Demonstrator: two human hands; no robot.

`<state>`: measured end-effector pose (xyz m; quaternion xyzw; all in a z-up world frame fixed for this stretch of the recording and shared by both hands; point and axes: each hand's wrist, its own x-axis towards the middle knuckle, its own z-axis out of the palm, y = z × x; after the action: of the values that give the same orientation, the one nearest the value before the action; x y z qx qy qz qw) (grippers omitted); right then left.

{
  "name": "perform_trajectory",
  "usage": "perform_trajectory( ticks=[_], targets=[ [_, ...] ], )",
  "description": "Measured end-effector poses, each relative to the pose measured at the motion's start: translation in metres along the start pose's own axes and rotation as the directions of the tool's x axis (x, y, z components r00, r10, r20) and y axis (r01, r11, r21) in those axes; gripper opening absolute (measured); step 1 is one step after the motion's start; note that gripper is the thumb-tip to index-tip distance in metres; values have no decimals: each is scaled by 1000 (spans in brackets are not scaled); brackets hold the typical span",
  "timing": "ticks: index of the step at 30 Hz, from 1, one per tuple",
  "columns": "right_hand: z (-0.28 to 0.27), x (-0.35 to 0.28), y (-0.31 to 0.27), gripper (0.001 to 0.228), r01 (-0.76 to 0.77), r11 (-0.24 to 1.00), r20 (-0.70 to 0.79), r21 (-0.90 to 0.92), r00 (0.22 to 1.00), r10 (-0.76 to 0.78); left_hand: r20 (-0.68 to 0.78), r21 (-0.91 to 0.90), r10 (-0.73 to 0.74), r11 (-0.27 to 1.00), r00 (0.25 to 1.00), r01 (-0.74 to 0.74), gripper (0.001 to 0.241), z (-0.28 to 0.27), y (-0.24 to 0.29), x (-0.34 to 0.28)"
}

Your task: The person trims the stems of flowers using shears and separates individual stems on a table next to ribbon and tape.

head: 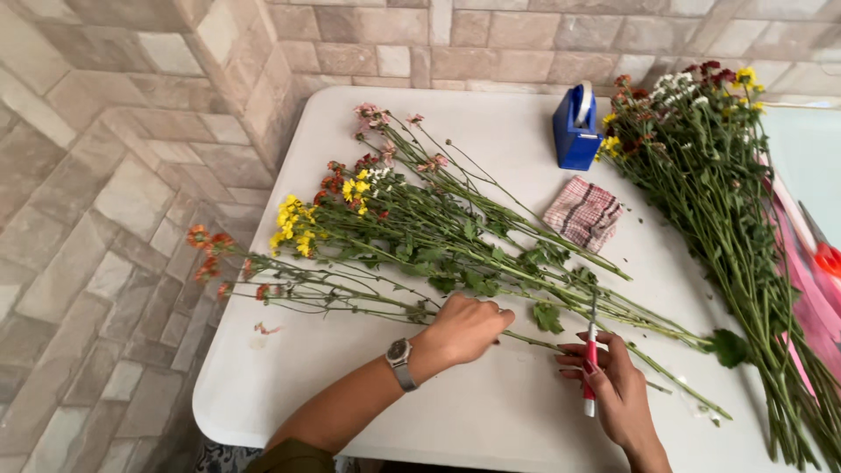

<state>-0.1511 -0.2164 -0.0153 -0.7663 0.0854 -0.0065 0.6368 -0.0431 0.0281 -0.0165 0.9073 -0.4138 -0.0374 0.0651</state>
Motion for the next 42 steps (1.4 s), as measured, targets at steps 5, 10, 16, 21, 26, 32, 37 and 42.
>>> perform_trajectory(
  ticks=[5, 10, 16, 21, 26, 32, 37, 42],
  targets=[
    [-2, 4, -2, 54, 72, 986, 56, 149, 995, -81, -277, 100, -38, 993, 960, 68, 38, 0, -17, -50],
    [8, 11, -6, 69, 143, 979, 111, 146, 981, -160, -514, 375, -80, 874, 854, 308, 34, -12, -25, -76],
    [15, 21, -14, 87, 374, 887, 107, 272, 904, -414, -590, 542, 147, 801, 794, 255, 45, -95, -49, -67],
    [3, 33, 1, 107, 623, 690, -267, 370, 782, -563, -565, 628, 271, 754, 779, 193, 43, -132, -93, -3],
    [1, 27, 5, 108, 695, 652, -360, 303, 717, -597, -387, 629, 180, 769, 904, 117, 49, -102, -144, 105],
    [-3, 27, 18, 99, 633, 698, -332, 335, 772, -542, -276, 415, 112, 910, 955, 13, 50, -41, -169, 188],
    [-6, 26, 22, 98, 578, 714, -278, 396, 816, -506, -153, 262, -1, 964, 988, 42, 56, -3, -177, 205],
    [1, 23, 14, 97, 560, 745, -281, 362, 828, -486, -331, 282, 67, 959, 941, 31, 50, -13, -172, 189]
  ],
)
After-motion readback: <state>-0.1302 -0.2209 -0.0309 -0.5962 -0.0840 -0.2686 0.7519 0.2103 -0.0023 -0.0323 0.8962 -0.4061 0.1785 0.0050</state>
